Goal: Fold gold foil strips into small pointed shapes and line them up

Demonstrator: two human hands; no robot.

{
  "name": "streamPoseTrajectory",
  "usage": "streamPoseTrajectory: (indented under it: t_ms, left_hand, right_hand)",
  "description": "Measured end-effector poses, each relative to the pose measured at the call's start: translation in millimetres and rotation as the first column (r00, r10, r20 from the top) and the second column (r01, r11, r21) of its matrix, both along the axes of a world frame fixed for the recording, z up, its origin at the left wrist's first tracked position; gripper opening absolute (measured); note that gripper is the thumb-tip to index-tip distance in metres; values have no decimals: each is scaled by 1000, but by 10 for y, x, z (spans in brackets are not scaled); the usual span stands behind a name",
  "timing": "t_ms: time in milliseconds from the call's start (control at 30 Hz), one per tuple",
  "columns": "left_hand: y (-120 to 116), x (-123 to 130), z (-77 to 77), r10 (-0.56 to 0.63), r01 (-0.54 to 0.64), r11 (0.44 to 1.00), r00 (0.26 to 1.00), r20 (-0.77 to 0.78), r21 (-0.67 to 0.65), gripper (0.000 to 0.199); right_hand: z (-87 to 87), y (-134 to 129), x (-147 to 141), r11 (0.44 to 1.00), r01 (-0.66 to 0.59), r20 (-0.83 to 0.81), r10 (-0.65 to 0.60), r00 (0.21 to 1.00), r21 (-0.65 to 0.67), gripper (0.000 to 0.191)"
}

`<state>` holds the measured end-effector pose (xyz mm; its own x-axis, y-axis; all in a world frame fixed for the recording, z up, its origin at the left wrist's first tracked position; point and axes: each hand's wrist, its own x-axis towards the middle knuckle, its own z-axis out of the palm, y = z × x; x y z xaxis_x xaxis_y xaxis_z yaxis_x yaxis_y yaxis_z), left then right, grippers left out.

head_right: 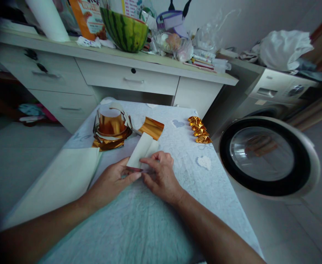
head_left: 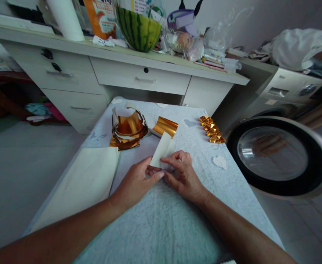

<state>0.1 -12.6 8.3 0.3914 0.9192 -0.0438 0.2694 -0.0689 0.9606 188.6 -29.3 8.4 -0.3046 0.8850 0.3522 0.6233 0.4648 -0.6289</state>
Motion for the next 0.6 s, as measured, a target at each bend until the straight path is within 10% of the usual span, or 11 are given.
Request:
streamPoseTrajectory:
  t_ms: [233,433,600]
  left_hand:
    - [80,-36,-46,158,-157,987,986,-46,28,26]
    - [63,-31,-55,147,-147,989,989,12,-32,28]
    - [68,-21,-72,120,-117,992,991,60,-47,29]
  right_hand:
    - [49,-31,-3,998,-33,13,32,999,55,36]
    - [103,31,142,921,320,-169,-286,943,222,8]
    - [87,114,242,969,246,-178,-248,952,-34,26]
